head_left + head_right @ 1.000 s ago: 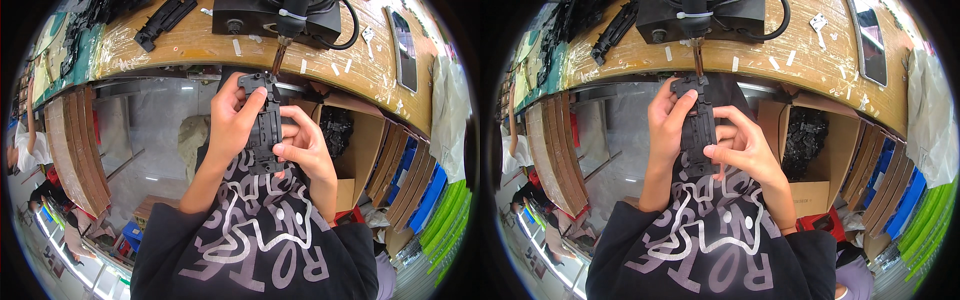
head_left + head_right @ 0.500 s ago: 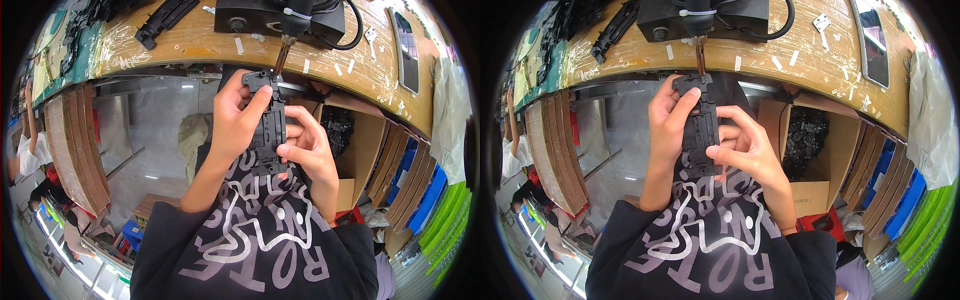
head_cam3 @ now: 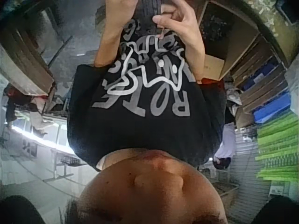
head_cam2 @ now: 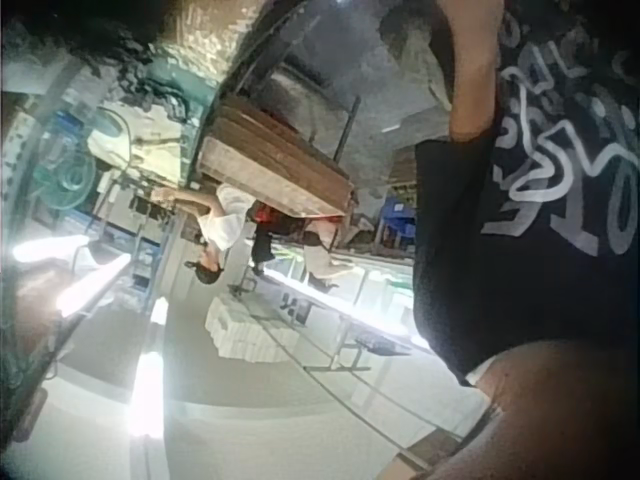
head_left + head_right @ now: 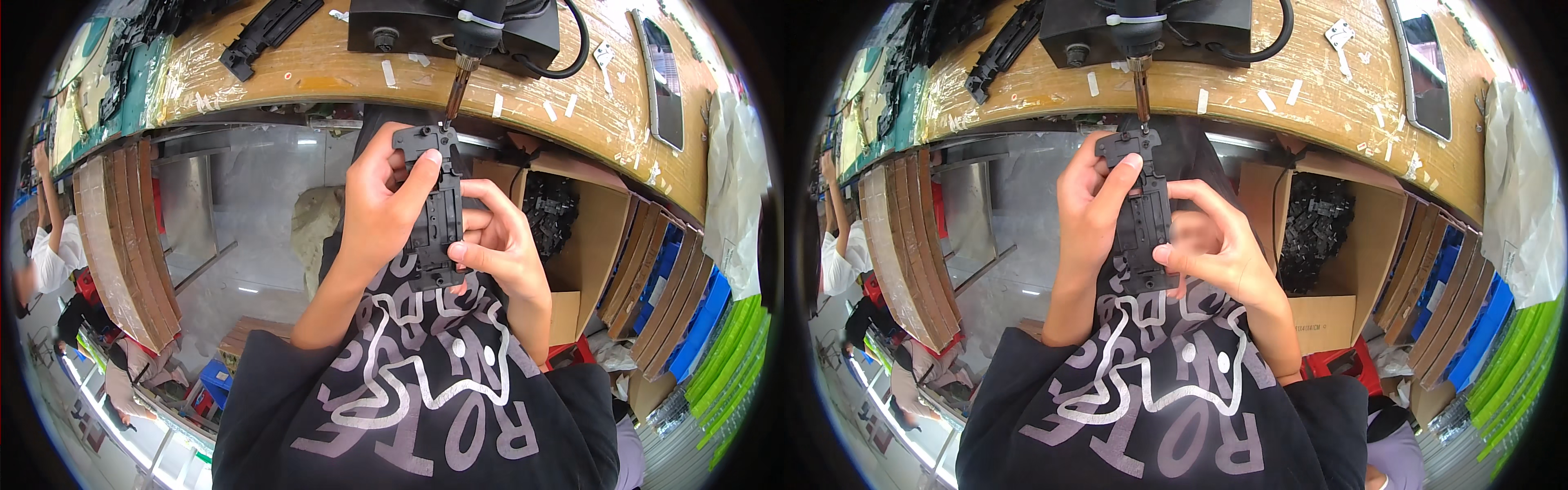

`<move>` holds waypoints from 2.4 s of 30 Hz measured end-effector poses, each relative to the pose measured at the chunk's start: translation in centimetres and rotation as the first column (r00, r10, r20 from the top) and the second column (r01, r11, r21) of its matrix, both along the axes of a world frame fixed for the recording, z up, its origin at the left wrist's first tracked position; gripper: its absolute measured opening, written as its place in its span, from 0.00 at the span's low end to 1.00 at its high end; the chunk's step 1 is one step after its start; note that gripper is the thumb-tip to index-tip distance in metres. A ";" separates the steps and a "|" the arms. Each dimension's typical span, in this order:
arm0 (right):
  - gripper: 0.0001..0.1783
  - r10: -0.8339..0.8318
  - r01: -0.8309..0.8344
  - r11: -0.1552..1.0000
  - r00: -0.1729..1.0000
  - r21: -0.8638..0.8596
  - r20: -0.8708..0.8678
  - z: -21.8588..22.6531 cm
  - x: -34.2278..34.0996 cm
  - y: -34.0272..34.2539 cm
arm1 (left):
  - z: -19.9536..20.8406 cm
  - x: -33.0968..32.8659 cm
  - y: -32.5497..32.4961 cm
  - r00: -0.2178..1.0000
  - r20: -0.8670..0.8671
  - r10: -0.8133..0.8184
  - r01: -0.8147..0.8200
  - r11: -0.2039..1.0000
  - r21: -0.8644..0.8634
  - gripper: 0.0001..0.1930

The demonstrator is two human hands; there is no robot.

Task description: The person assembles small black plastic electronic components at a workbench. They repeatedly pick up parts, insert small white pins, and use a soldering iron to secure them. The person handles the components one at a time, placing finished units on the table.

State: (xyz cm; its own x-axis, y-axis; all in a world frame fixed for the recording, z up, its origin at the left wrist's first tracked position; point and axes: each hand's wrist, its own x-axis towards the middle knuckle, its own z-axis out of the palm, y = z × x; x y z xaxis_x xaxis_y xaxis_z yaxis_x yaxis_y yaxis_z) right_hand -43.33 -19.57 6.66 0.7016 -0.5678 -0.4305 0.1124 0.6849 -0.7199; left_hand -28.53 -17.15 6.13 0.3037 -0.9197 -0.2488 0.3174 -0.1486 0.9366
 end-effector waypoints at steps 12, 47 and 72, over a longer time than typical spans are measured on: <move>0.25 0.021 -0.021 1.000 1.000 0.007 0.001 -0.8 -0.4 0.1 | -0.9 -0.1 0.1 0.992 -0.106 -0.062 0.065 0.998 0.021 0.10; 0.26 -0.461 0.376 0.798 -0.124 -0.472 -0.879 -24.5 -26.3 1.5 | 3.8 10.4 -2.9 0.183 0.947 0.265 -0.136 0.961 -0.242 0.14; 0.13 -0.844 -0.082 0.115 0.517 -0.990 -0.141 3.9 -15.5 -31.2 | 4.3 13.1 -4.2 0.290 0.926 0.244 -0.217 0.959 -0.184 0.22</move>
